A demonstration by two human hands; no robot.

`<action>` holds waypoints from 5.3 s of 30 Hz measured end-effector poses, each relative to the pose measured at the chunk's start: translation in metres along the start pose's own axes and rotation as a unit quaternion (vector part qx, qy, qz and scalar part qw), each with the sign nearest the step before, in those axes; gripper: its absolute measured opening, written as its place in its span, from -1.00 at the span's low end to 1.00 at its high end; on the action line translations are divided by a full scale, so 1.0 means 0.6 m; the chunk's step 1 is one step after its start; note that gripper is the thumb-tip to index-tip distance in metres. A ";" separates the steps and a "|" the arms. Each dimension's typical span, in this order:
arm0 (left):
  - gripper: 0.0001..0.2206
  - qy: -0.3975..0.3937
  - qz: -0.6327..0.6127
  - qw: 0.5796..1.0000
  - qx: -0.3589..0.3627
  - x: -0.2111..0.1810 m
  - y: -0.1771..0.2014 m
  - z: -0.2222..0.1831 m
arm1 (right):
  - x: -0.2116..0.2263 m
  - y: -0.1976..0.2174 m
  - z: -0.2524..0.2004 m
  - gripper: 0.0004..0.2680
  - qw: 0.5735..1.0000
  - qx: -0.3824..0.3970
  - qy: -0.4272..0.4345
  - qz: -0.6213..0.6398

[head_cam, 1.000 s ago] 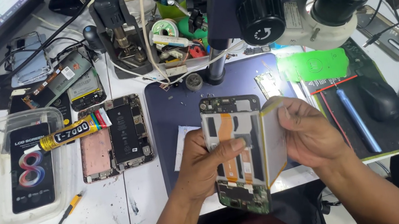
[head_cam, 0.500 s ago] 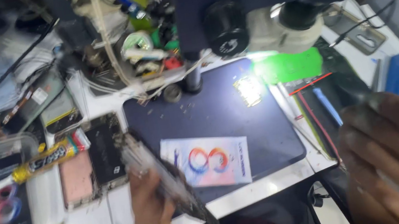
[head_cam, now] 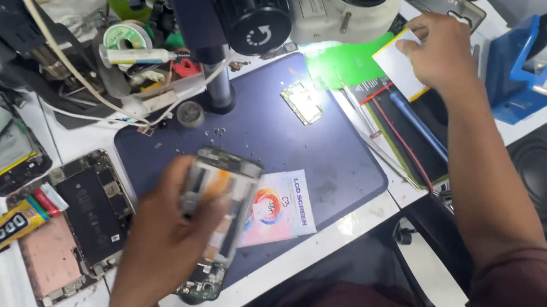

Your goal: Repairing a mobile phone by assembling internal components like the battery and screen into the frame.

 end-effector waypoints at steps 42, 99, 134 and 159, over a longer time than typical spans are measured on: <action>-0.83 -0.442 -0.013 0.896 -0.047 0.078 -0.031 -0.066 | 0.429 0.064 -0.282 -0.67 0.780 0.273 0.540 0.159; -0.40 -0.433 0.013 0.896 -0.093 0.076 -0.035 -0.068 | 0.298 0.042 -0.318 -0.27 0.880 0.134 0.376 0.257; -0.44 -0.445 0.032 0.886 -0.129 0.078 -0.039 -0.064 | 0.321 0.095 -0.299 -0.72 0.830 0.066 0.253 0.493; -0.44 -0.433 0.036 0.891 -0.127 0.084 -0.043 -0.067 | 0.316 0.094 -0.307 -0.73 0.839 0.075 0.255 0.474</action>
Point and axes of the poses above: each hand's wrist, its own z-axis towards the middle knuckle, its own y-axis out of the back of the hand, x = y × z, the point moved 5 cm from there along z, towards the middle knuckle, and after that the axes turned 14 degrees about -x, right-handed, at the moved point
